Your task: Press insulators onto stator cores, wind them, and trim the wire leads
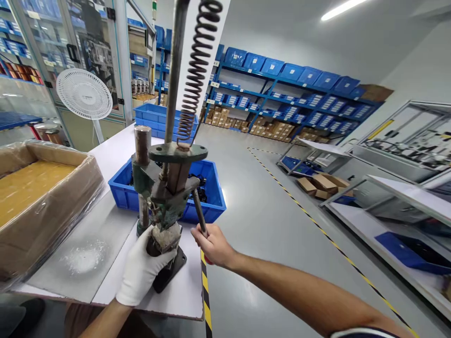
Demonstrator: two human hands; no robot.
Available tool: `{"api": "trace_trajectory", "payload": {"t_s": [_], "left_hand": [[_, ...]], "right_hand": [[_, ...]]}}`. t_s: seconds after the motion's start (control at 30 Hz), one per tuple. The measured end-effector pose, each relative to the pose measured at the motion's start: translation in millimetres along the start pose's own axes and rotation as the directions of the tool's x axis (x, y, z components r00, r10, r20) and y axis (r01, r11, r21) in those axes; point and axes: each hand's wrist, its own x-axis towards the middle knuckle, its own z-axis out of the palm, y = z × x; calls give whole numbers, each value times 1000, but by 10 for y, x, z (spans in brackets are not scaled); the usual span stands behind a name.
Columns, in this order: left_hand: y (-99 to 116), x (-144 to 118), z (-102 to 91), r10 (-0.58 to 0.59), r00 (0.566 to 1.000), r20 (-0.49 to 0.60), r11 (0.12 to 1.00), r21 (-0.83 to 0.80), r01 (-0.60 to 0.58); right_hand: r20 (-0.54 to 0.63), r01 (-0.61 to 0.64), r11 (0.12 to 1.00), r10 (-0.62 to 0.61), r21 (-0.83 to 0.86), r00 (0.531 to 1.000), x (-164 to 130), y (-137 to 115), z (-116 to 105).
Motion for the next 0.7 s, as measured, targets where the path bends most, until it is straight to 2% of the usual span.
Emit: {"api": "trace_trajectory", "payload": {"t_s": [0.07,0.13,0.27,0.4,0.5,0.57,0.63,0.7], "left_hand": [[-35,1,13,27,999,-21,1000,-4,-27],[-60,5,21,47,998,-32,999,1,-47],[-47,28,15,88,996,-15,996,12,-88],[-12,56,-42,169,986,-1,978,124,-168],[-19,56,-168,202,979,-31,956,222,-191],[-5,29,-304,223,968,-110,944,273,-187],[59,-51,-482,269,938,-217,923,336,-187],[172,-236,-708,337,885,-320,889,419,-187]], "right_hand": [[-85,58,998,-56,22,995,141,125,181],[-123,101,994,-95,47,988,255,213,313],[-94,142,985,-133,102,987,262,271,334],[-49,152,974,-146,166,988,213,281,113],[-192,198,968,-167,155,967,427,269,-166],[-294,234,967,-195,102,936,680,236,-368],[-343,256,966,-231,28,910,958,172,-506],[-341,285,958,-281,-38,897,1241,46,-464]]}}
